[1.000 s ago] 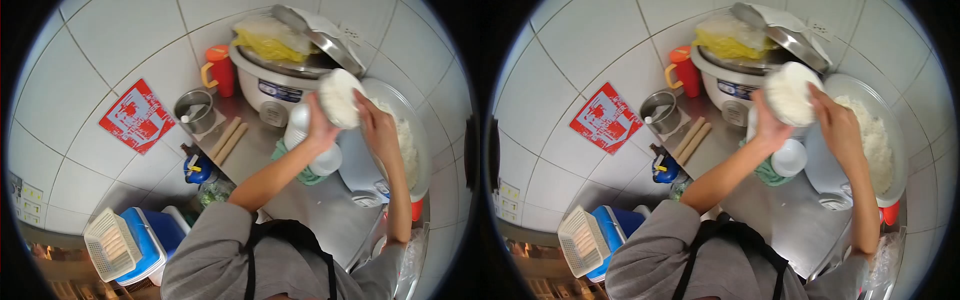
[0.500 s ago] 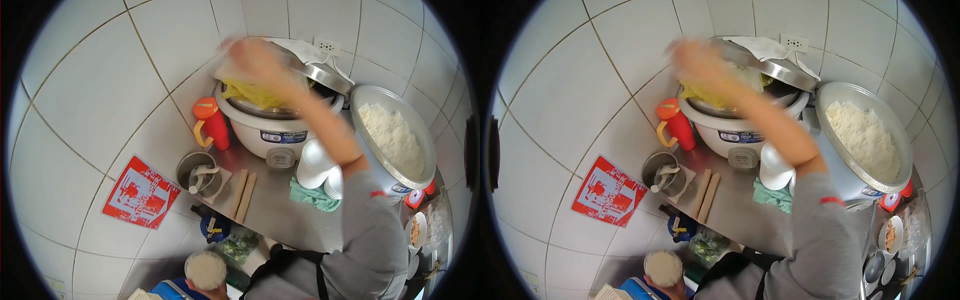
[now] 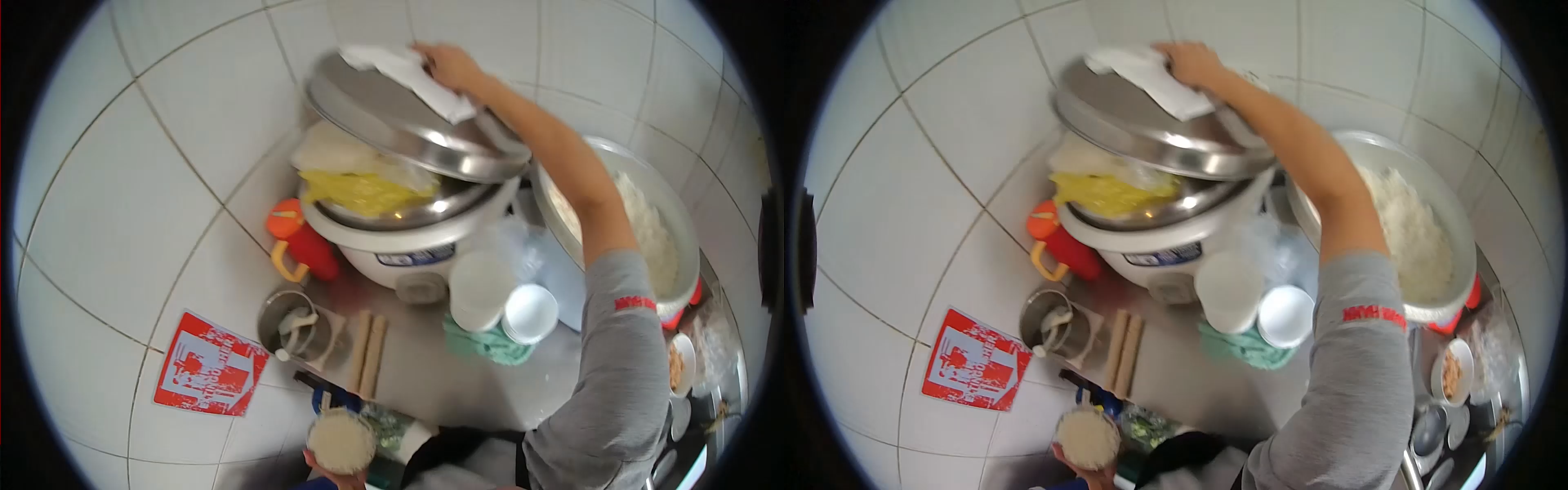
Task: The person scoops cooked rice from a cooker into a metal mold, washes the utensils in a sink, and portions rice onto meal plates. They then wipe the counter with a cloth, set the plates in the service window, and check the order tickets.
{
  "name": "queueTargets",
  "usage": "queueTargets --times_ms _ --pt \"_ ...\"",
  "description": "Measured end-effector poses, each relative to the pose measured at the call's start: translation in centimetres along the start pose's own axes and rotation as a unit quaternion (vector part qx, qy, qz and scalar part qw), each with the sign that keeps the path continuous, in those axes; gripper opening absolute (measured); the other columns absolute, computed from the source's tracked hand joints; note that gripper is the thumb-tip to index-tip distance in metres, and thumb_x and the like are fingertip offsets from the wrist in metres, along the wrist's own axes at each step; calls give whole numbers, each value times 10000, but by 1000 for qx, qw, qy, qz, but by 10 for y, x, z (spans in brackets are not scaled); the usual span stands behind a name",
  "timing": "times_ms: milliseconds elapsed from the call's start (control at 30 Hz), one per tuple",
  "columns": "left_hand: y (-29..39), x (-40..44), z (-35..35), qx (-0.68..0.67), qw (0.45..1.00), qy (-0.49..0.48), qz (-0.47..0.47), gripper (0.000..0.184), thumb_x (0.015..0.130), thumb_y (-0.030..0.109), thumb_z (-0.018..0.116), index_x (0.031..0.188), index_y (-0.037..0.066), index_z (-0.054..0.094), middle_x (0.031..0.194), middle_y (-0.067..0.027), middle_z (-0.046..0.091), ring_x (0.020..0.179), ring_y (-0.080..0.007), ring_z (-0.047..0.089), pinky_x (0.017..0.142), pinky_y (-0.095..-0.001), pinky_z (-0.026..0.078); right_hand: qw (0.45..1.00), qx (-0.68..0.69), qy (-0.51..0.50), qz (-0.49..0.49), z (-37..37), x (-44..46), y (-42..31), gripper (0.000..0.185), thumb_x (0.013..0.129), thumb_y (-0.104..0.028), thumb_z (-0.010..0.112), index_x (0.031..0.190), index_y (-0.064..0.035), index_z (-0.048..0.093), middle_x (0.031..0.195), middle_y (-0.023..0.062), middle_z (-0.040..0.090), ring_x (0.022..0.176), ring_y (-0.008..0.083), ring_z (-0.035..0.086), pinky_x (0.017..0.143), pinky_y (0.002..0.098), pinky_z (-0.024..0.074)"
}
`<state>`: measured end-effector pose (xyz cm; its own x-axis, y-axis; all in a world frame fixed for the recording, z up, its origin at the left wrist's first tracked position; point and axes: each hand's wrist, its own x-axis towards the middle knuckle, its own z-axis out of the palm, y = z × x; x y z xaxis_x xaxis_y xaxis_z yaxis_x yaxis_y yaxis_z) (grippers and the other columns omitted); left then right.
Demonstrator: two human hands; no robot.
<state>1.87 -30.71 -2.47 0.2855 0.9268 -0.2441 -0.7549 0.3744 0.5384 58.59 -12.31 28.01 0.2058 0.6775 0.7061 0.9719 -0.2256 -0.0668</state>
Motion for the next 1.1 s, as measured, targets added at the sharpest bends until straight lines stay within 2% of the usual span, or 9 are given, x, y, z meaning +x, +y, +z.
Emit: queueTargets --times_ms 100,133,167,333,800,900,967,1033,1100 --pt "-17 6 55 -114 992 -17 -45 781 733 642 448 1275 86 369 1235 -174 441 1098 -401 445 905 -568 370 995 92 32 -36 -78 -19 15 419 795 -72 453 1207 -136 490 945 214 598 854 352 578 769 391 457" --pt "-23 3 62 -79 993 -75 -50 787 733 639 449 1282 83 360 1236 -182 435 1095 -409 442 913 -577 356 996 54 25 -64 -106 -36 21 416 761 -63 544 1174 -66 498 949 111 610 759 190 583 601 303 492" --pt "-32 0 68 -47 988 -135 -51 793 733 637 450 1289 80 351 1238 -191 430 1093 -418 440 922 -586 342 995 53 23 -85 -123 -63 43 411 793 -53 448 1193 -127 502 971 210 593 878 336 579 787 375 453" --pt "-78 -52 82 -81 993 -78 -25 858 733 687 401 1313 65 289 1188 -321 405 985 -480 482 548 -489 541 991 -88 -103 -23 -176 -206 123 419 777 -41 454 1159 -199 521 934 143 553 912 340 503 821 422 406" --pt "-121 -245 57 -123 989 39 72 830 742 709 324 1315 109 316 1276 -195 403 1054 -439 477 646 -548 520 989 -32 -90 -109 -181 -300 203 466 717 15 466 1136 -178 530 867 170 546 794 367 521 736 425 431" --pt "-120 -298 39 -60 988 65 125 827 743 710 315 1327 125 316 1307 -145 397 1141 -363 439 908 -551 376 941 -261 -171 -131 -146 -284 246 589 839 -113 469 1366 -271 260 1265 127 454 1154 356 417 920 464 363" --pt "-115 -341 32 -102 976 75 179 762 774 633 327 1325 106 325 1331 -135 374 1193 -330 394 974 -511 319 954 -241 -104 -146 -146 -257 186 797 721 103 449 1386 -270 216 1378 58 342 1239 354 329 983 466 296" --pt "-114 -393 19 -128 962 52 237 738 766 582 377 1328 107 322 1340 -137 363 1204 -328 384 989 -513 300 939 76 -26 -336 -174 -273 40 659 758 112 417 1365 -101 275 1367 130 343 1246 309 338 1037 426 229" --pt "-118 -447 1 -147 937 61 311 724 765 566 411 1326 115 325 1337 -130 369 1207 -318 384 989 -505 302 692 641 -319 -90 -116 -334 -92 445 882 -52 409 1321 -33 334 1358 136 350 1239 275 352 1029 391 249"
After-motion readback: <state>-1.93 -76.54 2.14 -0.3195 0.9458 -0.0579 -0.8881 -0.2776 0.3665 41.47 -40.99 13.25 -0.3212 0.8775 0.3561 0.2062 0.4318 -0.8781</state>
